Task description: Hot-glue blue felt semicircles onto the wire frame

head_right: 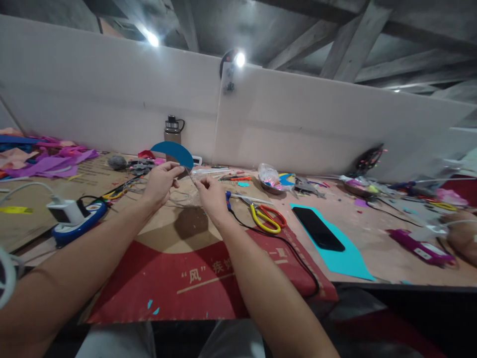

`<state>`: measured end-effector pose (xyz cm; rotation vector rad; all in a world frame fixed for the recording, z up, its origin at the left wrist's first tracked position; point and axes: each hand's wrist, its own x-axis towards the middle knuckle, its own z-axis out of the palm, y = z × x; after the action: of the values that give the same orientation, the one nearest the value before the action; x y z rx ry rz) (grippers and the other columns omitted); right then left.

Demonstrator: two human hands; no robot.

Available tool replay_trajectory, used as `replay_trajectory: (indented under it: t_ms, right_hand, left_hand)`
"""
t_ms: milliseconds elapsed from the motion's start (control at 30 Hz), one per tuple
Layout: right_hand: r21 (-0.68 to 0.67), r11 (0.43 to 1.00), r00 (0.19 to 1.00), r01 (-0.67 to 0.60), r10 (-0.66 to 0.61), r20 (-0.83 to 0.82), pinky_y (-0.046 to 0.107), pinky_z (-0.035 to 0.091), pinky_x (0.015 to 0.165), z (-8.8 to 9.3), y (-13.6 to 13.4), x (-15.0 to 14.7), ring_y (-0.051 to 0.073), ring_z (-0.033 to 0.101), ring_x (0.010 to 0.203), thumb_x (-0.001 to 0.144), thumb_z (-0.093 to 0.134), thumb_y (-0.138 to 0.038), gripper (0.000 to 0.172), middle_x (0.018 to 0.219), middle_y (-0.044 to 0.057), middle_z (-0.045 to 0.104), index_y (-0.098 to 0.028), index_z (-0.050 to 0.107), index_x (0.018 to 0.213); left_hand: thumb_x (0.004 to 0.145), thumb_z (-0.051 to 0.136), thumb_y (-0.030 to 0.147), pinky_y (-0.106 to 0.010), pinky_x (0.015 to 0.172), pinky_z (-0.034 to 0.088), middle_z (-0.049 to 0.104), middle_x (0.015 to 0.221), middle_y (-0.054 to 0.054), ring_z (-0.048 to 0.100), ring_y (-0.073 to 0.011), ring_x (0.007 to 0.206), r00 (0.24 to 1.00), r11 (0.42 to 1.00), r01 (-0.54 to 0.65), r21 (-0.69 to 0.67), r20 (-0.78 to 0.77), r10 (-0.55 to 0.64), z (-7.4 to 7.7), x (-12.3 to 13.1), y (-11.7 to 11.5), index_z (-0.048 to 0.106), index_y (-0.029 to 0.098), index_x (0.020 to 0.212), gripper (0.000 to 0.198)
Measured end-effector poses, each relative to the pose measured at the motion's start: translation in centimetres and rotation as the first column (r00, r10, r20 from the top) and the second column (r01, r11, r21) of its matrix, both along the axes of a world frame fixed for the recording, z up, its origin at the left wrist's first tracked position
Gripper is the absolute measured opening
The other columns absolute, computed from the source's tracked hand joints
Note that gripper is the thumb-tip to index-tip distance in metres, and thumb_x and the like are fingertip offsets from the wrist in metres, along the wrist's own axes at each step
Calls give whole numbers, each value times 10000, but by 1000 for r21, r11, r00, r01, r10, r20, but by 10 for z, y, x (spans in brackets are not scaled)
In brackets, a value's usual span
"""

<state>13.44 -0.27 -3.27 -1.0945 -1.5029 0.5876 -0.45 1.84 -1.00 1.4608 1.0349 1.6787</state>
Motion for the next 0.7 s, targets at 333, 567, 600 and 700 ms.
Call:
replay_trajectory:
  t_ms: [333, 567, 600, 700]
  right_hand:
    - [-45, 945, 727, -323, 218, -651, 272, 475, 675, 6, -4, -21, 100, 567, 717, 624, 554, -172, 386, 838, -36, 561, -262, 374, 953]
    - [-20, 996, 932, -90, 78, -355, 232, 409, 572, 8, -6, -13, 96, 479, 642, 686, 595, -300, 192, 733, -24, 536, -205, 514, 833]
    - [2, 998, 945, -68, 65, -319, 237, 408, 588, 8, -6, -11, 98, 481, 650, 700, 580, -301, 153, 736, -15, 546, -195, 536, 800]
    - [54, 998, 956, -11, 26, -293, 251, 403, 623, 9, -6, -7, 104, 483, 656, 719, 563, -300, 126, 724, -4, 564, -180, 567, 757]
  left_hand:
    - [678, 604, 148, -298, 882, 443, 666, 916, -42, 599, -172, 920, 838, 855, -114, 506, -413, 356, 5, 3, -13, 659, 189, 708, 74]
    - [686, 624, 265, -253, 547, 509, 623, 708, -23, 576, -127, 585, 987, 994, -29, 106, -156, 45, 4, 6, -11, 655, 147, 732, 130]
    - [674, 637, 271, -245, 514, 507, 615, 701, -20, 570, -120, 567, 997, 998, 28, 63, -80, -23, 3, 7, -10, 644, 140, 723, 139]
    - [639, 675, 249, -255, 579, 547, 601, 709, -15, 596, -119, 640, 976, 984, 178, 6, 129, -177, 0, 12, -9, 604, 129, 671, 143]
